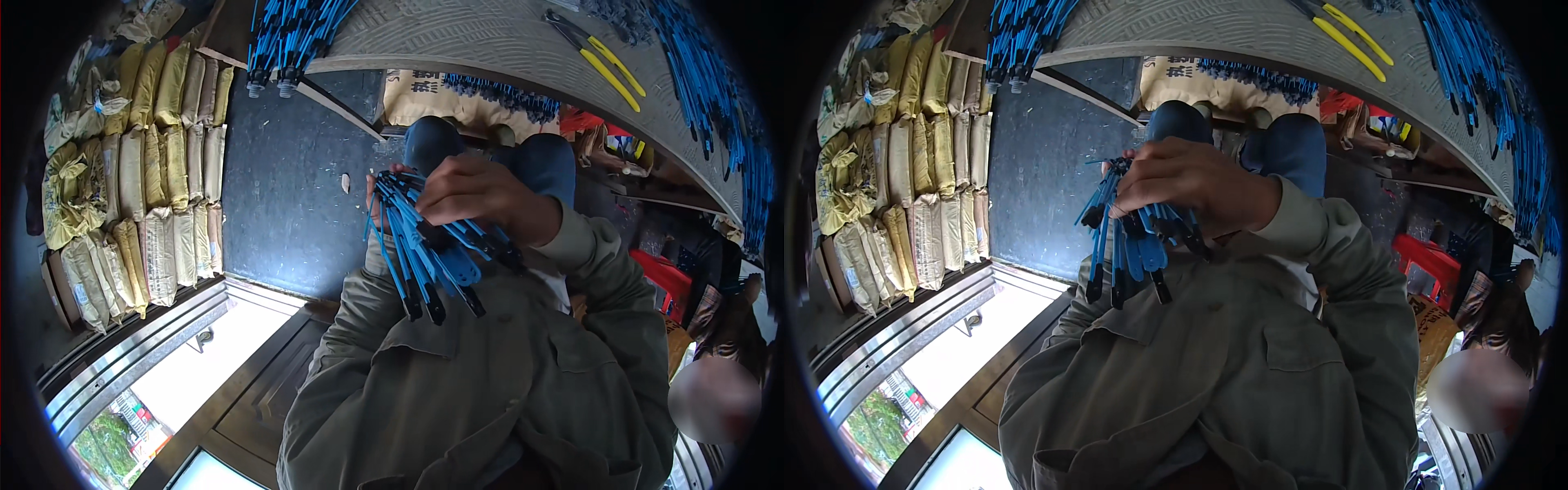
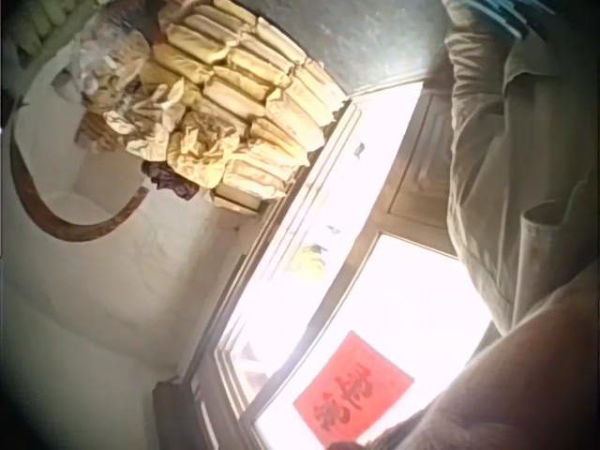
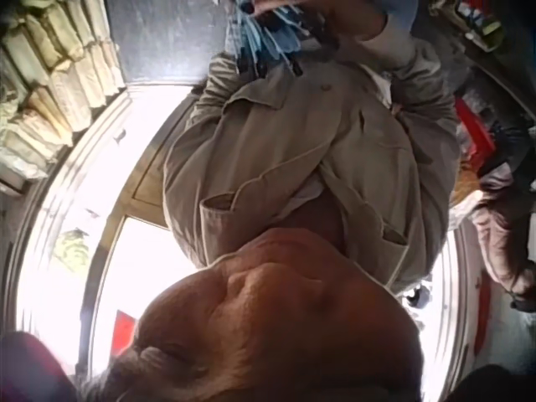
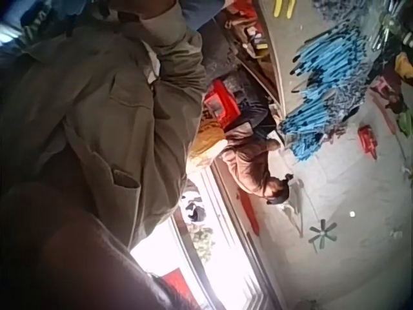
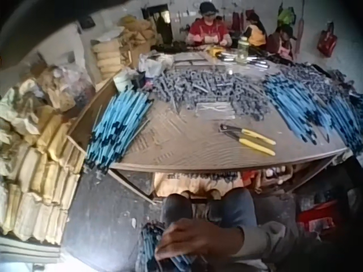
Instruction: The person threads metal wires through plastic umbrella ribs, fastens them around a central hub using pliers, and places the assembled components aside.
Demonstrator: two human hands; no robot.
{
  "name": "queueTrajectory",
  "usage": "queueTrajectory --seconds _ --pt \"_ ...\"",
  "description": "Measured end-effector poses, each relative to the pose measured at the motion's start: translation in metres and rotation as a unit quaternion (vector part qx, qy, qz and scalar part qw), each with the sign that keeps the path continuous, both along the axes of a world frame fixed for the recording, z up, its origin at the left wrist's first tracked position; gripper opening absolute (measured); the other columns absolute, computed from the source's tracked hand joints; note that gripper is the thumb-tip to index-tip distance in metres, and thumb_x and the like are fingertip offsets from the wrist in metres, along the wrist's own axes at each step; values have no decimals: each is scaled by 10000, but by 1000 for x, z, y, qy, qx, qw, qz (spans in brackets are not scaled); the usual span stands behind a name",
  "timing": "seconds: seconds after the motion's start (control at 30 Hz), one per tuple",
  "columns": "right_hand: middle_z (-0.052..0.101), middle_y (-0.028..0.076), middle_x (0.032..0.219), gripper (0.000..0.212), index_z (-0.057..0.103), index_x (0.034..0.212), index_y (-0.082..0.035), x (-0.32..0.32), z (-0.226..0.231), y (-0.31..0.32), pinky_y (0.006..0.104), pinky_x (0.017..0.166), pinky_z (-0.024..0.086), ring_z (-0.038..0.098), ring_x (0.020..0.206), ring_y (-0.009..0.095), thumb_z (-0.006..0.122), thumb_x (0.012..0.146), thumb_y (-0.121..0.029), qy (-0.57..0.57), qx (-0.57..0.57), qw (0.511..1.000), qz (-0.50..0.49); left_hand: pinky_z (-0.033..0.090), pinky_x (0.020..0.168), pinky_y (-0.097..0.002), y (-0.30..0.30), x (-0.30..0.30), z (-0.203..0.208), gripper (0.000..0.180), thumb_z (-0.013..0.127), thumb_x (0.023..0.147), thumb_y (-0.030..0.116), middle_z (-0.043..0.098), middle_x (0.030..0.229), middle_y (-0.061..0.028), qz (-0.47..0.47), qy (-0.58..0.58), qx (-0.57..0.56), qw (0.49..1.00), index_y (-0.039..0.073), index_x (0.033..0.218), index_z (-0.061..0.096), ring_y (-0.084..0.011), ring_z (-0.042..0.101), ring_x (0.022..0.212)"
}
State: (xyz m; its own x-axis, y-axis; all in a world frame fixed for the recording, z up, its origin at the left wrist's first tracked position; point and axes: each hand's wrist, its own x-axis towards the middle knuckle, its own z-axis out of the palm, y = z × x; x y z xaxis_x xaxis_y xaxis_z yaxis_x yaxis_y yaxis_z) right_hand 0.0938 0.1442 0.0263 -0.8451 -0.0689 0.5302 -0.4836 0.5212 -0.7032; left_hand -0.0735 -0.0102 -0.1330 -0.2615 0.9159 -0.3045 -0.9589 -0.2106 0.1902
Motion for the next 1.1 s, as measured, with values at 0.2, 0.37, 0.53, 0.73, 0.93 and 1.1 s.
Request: queueTrajectory --seconds 0.2,0.37,0.53,0.73,0.93,1.1 --pt "612 65 948 277 625 997 -70 16 14 4 366 762 445 570 837 228 696 746 -164 24 -125 992 -13 440 903 -370 -8 17 -9 522 462 902 448 565 1077 -132 -174 7 -104 979 -8 1155 484 -230 546 1006" --pt "617 79 948 312 629 988 -57 25 14 -8 335 726 447 580 824 212 698 767 -267 -46 -249 967 -21 447 831 -302 -23 8 32 463 559 870 368 588 1015 -113 -102 258 -115 954 -1 1146 511 -190 576 915" --pt "626 97 937 350 633 980 -34 20 1 -7 314 719 453 590 844 197 703 757 -295 -83 -302 950 -3 446 734 -263 6 18 111 323 689 782 171 589 911 -74 -169 505 65 844 20 1039 567 -149 574 830" --pt "623 116 883 405 630 982 -3 30 -4 -11 320 738 456 601 832 228 685 758 -336 -110 -361 926 12 433 674 -256 10 28 120 221 710 727 6 576 844 -51 -205 587 110 775 16 905 580 -129 556 769" --pt "599 84 779 381 623 946 8 27 0 -31 322 709 452 590 750 227 661 780 -334 -122 -341 924 -120 424 645 -271 8 30 113 159 704 741 46 564 821 -67 -117 574 97 804 3 824 576 -154 547 737" --pt "575 36 732 289 616 858 -23 35 0 -32 312 703 423 557 692 187 680 764 -288 -60 -255 958 -119 421 640 -295 3 18 99 200 657 800 170 546 798 -96 -35 528 103 842 -10 793 569 -181 524 715"
